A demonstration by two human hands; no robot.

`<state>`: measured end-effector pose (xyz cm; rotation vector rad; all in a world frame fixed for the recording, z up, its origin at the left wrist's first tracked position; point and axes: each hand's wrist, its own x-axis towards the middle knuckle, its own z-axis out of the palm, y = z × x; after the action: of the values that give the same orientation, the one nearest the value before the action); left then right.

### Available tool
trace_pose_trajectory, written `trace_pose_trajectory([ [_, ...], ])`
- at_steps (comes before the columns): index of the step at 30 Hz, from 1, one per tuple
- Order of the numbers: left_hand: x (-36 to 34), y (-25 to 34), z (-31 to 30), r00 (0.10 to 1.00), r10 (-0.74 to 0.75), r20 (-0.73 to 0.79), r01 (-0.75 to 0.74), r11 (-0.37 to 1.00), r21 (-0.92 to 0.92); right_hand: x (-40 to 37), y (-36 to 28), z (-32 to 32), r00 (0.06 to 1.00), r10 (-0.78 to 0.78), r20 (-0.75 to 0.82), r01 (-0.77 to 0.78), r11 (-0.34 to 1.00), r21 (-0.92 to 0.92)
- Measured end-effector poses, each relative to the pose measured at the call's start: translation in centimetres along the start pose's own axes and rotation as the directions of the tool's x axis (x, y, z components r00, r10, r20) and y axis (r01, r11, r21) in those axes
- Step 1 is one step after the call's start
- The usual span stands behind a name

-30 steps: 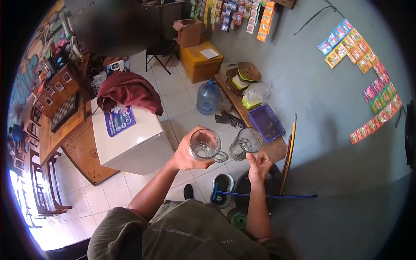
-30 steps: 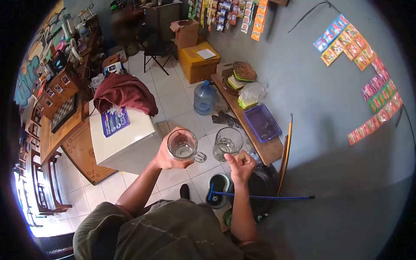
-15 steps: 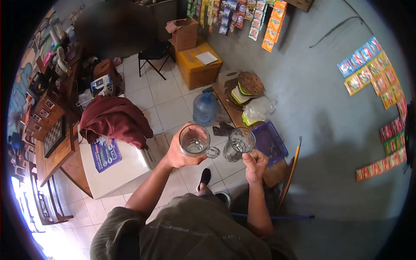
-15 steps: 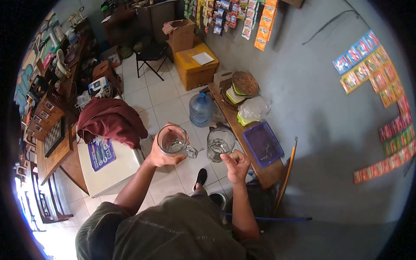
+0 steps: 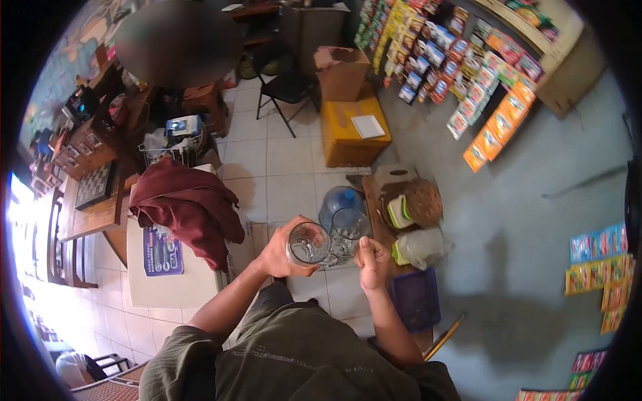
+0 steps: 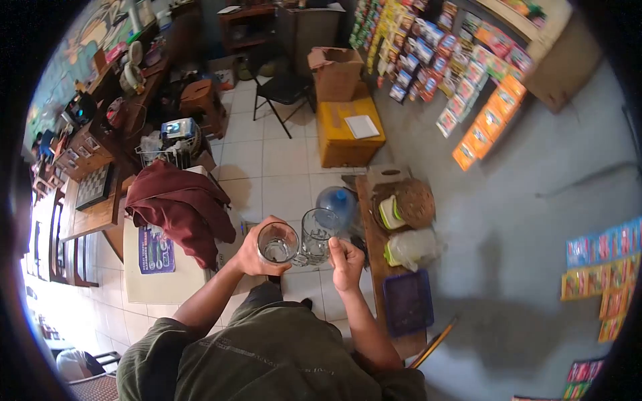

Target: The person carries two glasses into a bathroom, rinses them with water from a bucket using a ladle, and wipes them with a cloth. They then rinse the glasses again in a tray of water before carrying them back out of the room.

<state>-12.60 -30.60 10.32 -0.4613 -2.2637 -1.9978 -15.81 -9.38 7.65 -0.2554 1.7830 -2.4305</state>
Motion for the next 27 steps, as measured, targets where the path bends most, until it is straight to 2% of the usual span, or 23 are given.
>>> trace_pose_trajectory([
  [2,1.2,-1.3,-2.0,0.996,-0.059,-0.067,0.062,0.997,0.045,3.0,1.3,1.9,0.999,0.032,0.006,-0.031,0.999,-0.036],
  [7,5.4,-3.2,-8.1,0.982,-0.065,-0.179,0.076,0.995,0.058,11.8,4.0,6.1,0.991,0.033,0.129,-0.028,0.999,-0.035],
  [9,8.2,-4.7,-10.9,0.980,-0.053,-0.191,0.066,0.996,0.063,15.4,4.2,8.2,0.986,0.124,0.107,-0.122,0.992,-0.028],
  [10,9.5,-5.7,-12.0,0.978,-0.061,-0.198,0.064,0.998,0.012,17.1,4.2,9.4,0.986,0.124,0.114,-0.122,0.992,-0.025],
  [12,11.6,-6.5,-13.9,0.978,-0.072,-0.196,0.066,0.997,-0.038,20.1,4.2,11.4,0.992,0.020,0.126,-0.003,0.992,-0.129],
  [15,15.7,-7.0,-16.7,0.990,-0.040,-0.133,0.051,0.995,0.081,24.4,5.1,12.8,0.994,-0.011,0.112,0.028,0.988,-0.149],
  [18,19.7,-7.5,-18.0,0.989,-0.051,-0.141,0.051,0.999,-0.003,27.7,4.7,13.5,0.995,-0.076,0.060,0.089,0.962,-0.257],
  [22,24.9,-9.6,-19.1,0.986,-0.067,-0.155,0.060,0.997,-0.048,32.7,5.7,13.0,0.993,-0.116,-0.001,0.112,0.962,-0.251],
  [27,32.1,-12.7,-21.0,0.978,-0.058,-0.198,0.050,0.998,-0.044,40.5,7.5,12.3,0.995,-0.088,-0.036,0.076,0.961,-0.266],
])
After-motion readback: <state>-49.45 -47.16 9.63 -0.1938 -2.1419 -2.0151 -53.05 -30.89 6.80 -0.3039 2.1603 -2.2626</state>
